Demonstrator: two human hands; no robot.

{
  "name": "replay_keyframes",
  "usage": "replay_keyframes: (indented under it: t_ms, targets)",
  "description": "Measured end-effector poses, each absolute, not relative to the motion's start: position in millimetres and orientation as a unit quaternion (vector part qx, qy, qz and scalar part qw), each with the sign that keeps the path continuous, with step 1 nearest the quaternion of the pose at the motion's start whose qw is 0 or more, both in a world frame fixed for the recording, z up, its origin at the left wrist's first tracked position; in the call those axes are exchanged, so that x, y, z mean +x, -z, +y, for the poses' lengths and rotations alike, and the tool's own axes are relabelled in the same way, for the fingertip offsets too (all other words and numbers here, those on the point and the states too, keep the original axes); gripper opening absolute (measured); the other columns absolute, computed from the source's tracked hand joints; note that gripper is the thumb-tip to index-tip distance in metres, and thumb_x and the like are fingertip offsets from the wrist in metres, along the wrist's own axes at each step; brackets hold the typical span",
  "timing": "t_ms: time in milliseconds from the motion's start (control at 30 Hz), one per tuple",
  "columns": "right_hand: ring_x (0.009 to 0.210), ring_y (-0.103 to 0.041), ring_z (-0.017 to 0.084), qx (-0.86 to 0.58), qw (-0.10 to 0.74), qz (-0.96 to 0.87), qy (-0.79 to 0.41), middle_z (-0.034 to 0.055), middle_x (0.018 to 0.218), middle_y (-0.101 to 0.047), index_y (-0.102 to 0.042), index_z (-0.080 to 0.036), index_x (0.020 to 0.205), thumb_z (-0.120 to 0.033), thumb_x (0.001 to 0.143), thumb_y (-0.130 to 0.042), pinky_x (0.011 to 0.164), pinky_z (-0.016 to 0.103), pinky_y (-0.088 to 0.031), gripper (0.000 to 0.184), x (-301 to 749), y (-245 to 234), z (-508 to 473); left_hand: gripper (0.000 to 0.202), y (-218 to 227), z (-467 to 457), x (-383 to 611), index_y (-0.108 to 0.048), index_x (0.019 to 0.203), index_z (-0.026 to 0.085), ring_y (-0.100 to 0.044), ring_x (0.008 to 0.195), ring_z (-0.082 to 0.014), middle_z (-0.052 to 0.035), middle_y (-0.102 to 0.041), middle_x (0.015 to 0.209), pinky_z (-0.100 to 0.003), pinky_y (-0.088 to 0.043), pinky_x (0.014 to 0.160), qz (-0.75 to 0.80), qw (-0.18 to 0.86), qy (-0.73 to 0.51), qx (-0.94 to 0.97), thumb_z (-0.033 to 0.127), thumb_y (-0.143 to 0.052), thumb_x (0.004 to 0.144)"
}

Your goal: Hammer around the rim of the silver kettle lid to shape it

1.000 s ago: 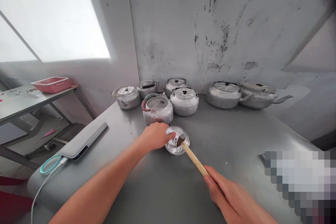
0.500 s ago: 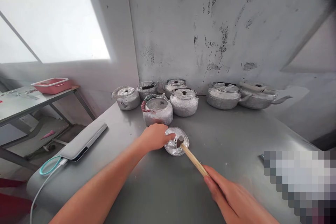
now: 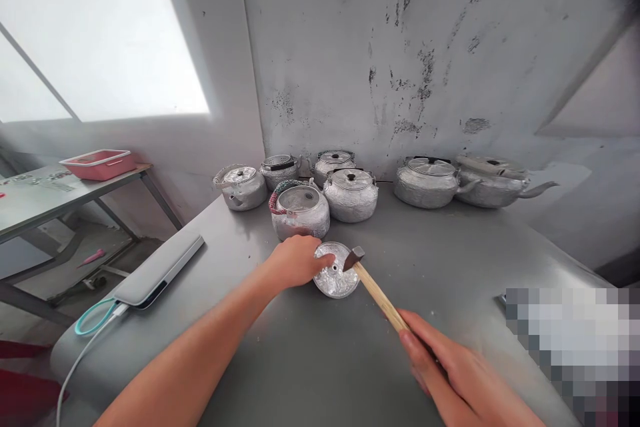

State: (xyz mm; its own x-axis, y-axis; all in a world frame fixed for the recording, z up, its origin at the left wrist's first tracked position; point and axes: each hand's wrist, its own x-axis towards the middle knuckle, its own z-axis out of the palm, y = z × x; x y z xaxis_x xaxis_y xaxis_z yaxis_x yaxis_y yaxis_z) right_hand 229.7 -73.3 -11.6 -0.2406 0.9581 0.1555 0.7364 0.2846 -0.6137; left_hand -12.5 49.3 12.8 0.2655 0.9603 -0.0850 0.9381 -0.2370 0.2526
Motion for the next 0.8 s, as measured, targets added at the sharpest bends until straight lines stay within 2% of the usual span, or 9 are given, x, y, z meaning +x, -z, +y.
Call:
replay_keyframes:
  t_ms: [233,433,567,700,800]
  targets:
    - [0.045,-0.053,0.017,-0.565,0.260,-0.744,-0.244,-0.0034,0.054,-0.059,-0.058,-0.029,0.075,-0.045,0.100,-0.038,0.044,0.026,-0.039,0.036,225.5,15.6,-71.4,0.044,-11.0,49.0,-12.5,-0.059,0.080,0.021,-0.068,0.084,-0.0261,-0.0087,-0.072,0.094,-0.029,-0.038,0.058,0.606,0.126,-0.048,0.784,0.059,-0.042,0.095]
    - [0.048,-0.054,0.015,-0.556,0.280,-0.729,-0.284,-0.0043,0.056,-0.059,-0.063,-0.026,0.090,-0.046,0.100,-0.039,0.047,0.023,-0.042,0.032,222.9,18.7,-73.0,0.043,-14.0,48.3,-11.8,-0.061,0.081,0.021,-0.068,0.085,-0.0260,-0.0094,-0.072,0.095,-0.029,-0.040,0.060,0.607,0.134,-0.043,0.782,0.058,-0.043,0.095]
    - [0.049,-0.054,0.014,-0.563,0.250,-0.727,-0.303,-0.0043,0.057,-0.059,-0.063,-0.026,0.083,-0.044,0.100,-0.041,0.046,0.022,-0.041,0.033,222.4,13.0,-72.6,0.043,-14.8,47.9,-12.1,-0.063,0.084,0.021,-0.068,0.086,-0.0264,-0.0103,-0.072,0.096,-0.029,-0.043,0.062,0.611,0.138,-0.042,0.778,0.057,-0.043,0.095]
    - [0.051,-0.056,0.016,-0.565,0.275,-0.730,-0.268,-0.0036,0.060,-0.060,-0.065,-0.027,0.096,-0.043,0.100,-0.039,0.049,0.024,-0.043,0.032,223.1,8.4,-73.6,0.044,-13.9,48.4,-12.4,-0.064,0.084,0.020,-0.068,0.087,-0.0263,-0.0105,-0.072,0.095,-0.029,-0.043,0.063,0.610,0.137,-0.045,0.779,0.058,-0.043,0.095]
    - [0.052,-0.056,0.017,-0.568,0.245,-0.736,-0.276,-0.0033,0.060,-0.060,-0.065,-0.027,0.092,-0.044,0.100,-0.038,0.050,0.025,-0.044,0.033,222.9,7.0,-74.9,0.044,-12.6,49.3,-12.7,-0.064,0.083,0.020,-0.068,0.086,-0.0259,-0.0101,-0.072,0.094,-0.029,-0.043,0.063,0.605,0.136,-0.047,0.783,0.057,-0.044,0.095]
